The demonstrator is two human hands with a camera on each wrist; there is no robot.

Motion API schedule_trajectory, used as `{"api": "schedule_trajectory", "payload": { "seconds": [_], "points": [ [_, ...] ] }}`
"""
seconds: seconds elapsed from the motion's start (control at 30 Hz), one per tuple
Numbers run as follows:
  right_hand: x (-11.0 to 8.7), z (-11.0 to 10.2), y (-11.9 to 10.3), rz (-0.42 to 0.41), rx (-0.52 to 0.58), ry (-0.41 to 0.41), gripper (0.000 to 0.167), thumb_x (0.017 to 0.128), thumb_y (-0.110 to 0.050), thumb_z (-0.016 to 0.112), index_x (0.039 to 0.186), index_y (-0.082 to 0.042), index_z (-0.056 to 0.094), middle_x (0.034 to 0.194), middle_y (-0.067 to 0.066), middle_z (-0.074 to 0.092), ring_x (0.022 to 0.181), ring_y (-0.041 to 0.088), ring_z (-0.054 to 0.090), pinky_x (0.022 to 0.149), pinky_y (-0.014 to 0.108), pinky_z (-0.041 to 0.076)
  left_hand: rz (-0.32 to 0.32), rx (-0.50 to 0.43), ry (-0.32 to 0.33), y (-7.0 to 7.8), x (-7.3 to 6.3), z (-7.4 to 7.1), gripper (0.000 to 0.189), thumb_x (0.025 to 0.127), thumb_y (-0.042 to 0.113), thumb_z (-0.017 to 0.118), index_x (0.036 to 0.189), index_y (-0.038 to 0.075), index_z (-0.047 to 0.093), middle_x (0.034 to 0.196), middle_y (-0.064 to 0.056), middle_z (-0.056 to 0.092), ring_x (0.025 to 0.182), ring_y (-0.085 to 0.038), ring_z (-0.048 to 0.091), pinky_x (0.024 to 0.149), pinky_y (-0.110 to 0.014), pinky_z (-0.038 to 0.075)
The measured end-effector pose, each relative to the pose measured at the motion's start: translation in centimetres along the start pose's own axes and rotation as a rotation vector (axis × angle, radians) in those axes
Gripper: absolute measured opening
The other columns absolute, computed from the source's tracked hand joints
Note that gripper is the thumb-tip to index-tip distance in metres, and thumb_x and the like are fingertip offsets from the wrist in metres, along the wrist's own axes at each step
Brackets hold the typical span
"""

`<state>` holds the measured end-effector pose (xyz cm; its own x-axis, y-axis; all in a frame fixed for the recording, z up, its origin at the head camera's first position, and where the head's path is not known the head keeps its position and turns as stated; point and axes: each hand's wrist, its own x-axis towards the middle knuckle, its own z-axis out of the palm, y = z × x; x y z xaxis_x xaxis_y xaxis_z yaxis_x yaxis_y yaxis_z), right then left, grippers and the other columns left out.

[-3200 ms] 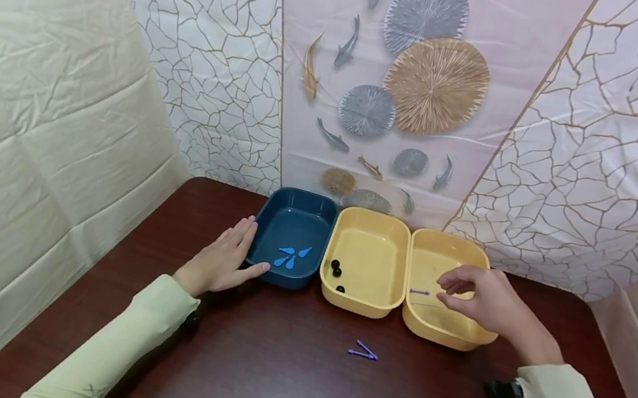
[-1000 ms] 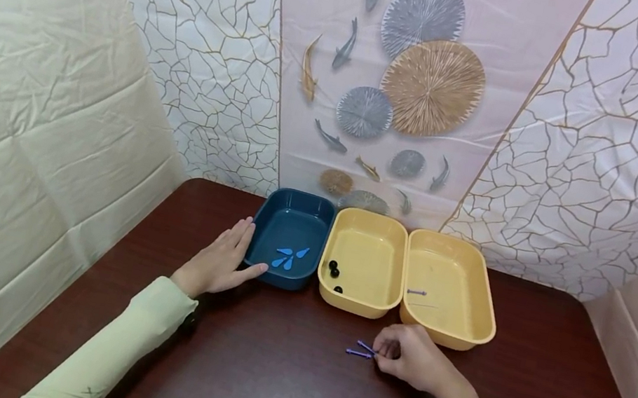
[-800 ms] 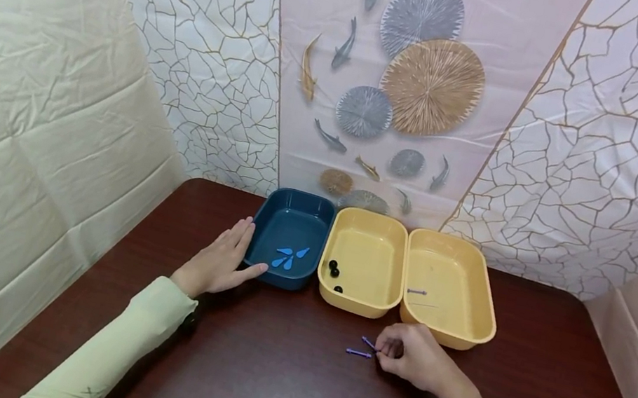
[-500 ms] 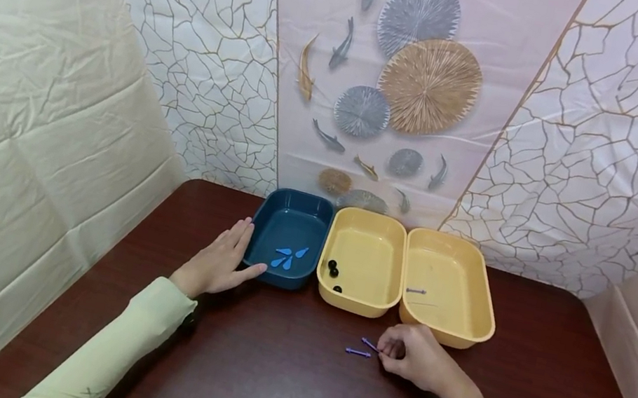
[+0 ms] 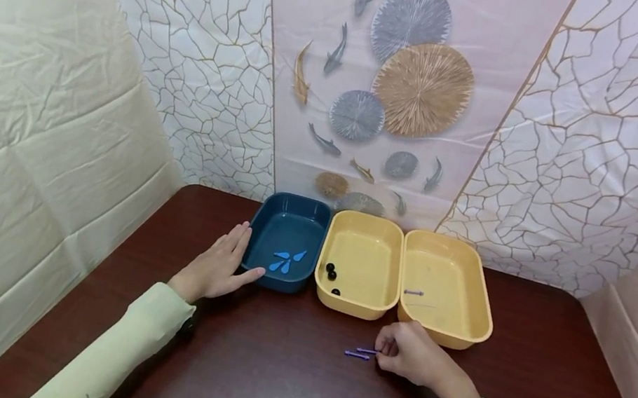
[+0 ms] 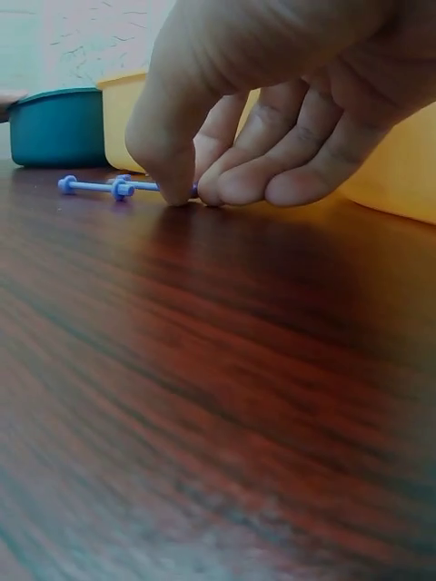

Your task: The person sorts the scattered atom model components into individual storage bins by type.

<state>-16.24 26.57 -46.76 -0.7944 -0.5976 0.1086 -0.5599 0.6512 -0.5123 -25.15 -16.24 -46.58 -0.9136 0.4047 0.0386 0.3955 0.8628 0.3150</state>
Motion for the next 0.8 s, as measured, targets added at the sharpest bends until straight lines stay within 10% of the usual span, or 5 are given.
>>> {"api": "schedule_trajectory", "payload": {
  "seconds": [0.8],
  "points": [
    [-0.6,-7.1,-1.5,-0.029,-0.07,0.14,0.019,0.082,-0.001,0.082,0.082,-0.018,0.074,0.074,-0.014,0.07,0.069,-0.004,0.064,0.063,0.024,0.061,0.006,0.01,0.005,0.2,-0.1,-0.2,0.103,0.103,0.067,0.047,0.168,-0.003,0.011,0.178,-0.02,0.007,0.165,-0.041,0.013,0.133,-0.059,0.019]
  ]
}}
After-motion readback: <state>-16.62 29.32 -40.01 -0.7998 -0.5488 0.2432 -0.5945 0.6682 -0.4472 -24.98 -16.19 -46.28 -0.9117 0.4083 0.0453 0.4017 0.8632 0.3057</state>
